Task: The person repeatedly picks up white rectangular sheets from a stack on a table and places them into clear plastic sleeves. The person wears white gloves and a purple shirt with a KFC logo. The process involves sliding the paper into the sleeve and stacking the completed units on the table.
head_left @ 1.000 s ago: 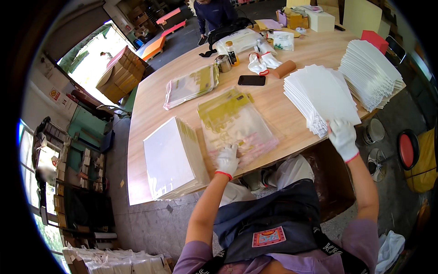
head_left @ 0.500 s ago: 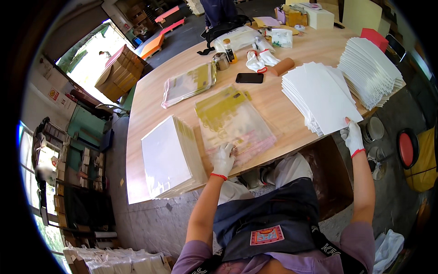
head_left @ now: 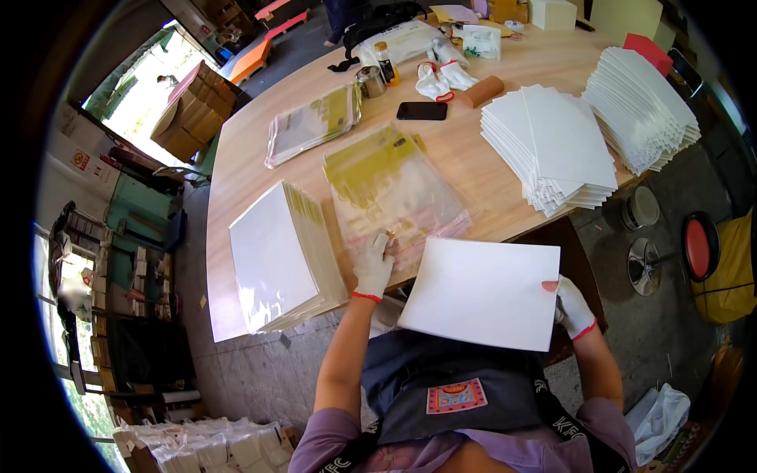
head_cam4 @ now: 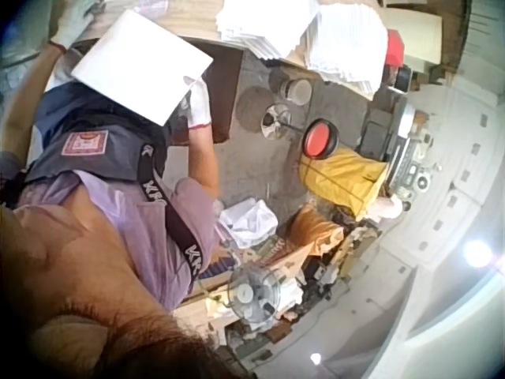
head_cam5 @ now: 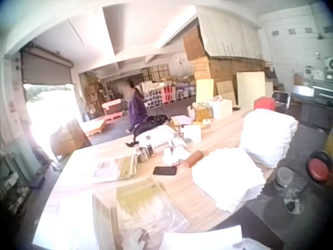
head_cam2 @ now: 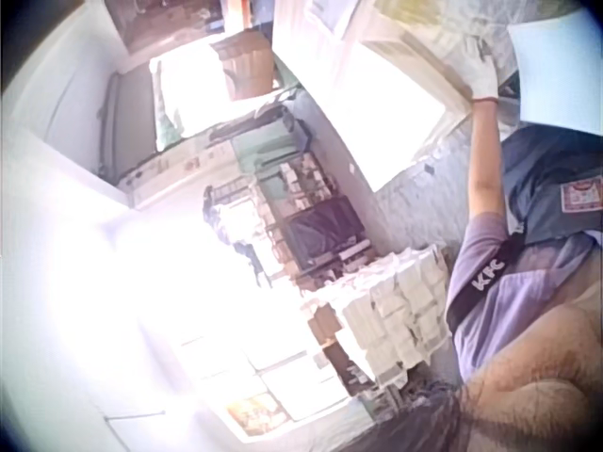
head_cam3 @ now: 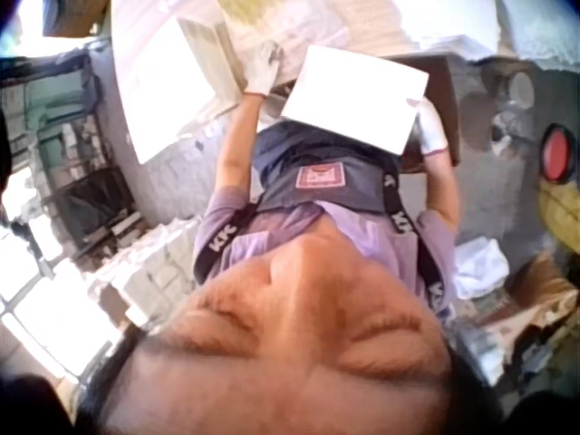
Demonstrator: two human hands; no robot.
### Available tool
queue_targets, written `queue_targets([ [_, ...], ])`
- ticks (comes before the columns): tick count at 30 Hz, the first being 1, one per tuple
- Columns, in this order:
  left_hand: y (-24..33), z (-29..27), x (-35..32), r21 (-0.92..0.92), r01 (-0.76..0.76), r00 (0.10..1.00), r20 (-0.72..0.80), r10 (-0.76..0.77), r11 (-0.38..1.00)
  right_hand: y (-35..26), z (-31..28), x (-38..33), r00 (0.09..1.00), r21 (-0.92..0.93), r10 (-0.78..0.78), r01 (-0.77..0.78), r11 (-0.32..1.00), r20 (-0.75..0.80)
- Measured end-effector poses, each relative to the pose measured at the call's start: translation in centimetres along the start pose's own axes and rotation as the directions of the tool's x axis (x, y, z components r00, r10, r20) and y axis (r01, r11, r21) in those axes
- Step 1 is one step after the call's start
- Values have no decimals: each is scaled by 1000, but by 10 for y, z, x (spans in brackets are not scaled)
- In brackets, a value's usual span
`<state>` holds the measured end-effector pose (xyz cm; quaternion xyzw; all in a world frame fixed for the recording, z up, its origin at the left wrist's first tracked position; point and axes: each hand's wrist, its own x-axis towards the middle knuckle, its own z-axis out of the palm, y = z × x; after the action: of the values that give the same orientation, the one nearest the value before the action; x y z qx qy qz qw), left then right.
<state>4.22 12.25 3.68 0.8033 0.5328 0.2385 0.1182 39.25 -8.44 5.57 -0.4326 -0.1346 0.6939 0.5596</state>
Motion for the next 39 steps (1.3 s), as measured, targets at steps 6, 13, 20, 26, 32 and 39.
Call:
queue_targets([
  [6,1,0,4,-29,-70,993,-100,66,997,42,4,11,981,68,-118,129,989,-156],
  [13,6,-12,10,-341,-126,992,-24,126,931,55,2,22,992,166,-115,121,979,-48],
  [20,37,5,-24,-374,-160,943,-330,30,914,65,30,10,989,153,-141,145,978,-34],
  [26,62,77,-33,-541,55,864,447,-231,-839,41,80,-23,992,22,-88,90,996,-89],
  [32,74,118,-49,-442,360,765,644,-11,-822,40,84,-24,994,-89,-37,28,996,-99],
  [39,60,167,-136,-768,640,654,553,-517,-13,116,74,66,989,253,133,-113,961,-64],
])
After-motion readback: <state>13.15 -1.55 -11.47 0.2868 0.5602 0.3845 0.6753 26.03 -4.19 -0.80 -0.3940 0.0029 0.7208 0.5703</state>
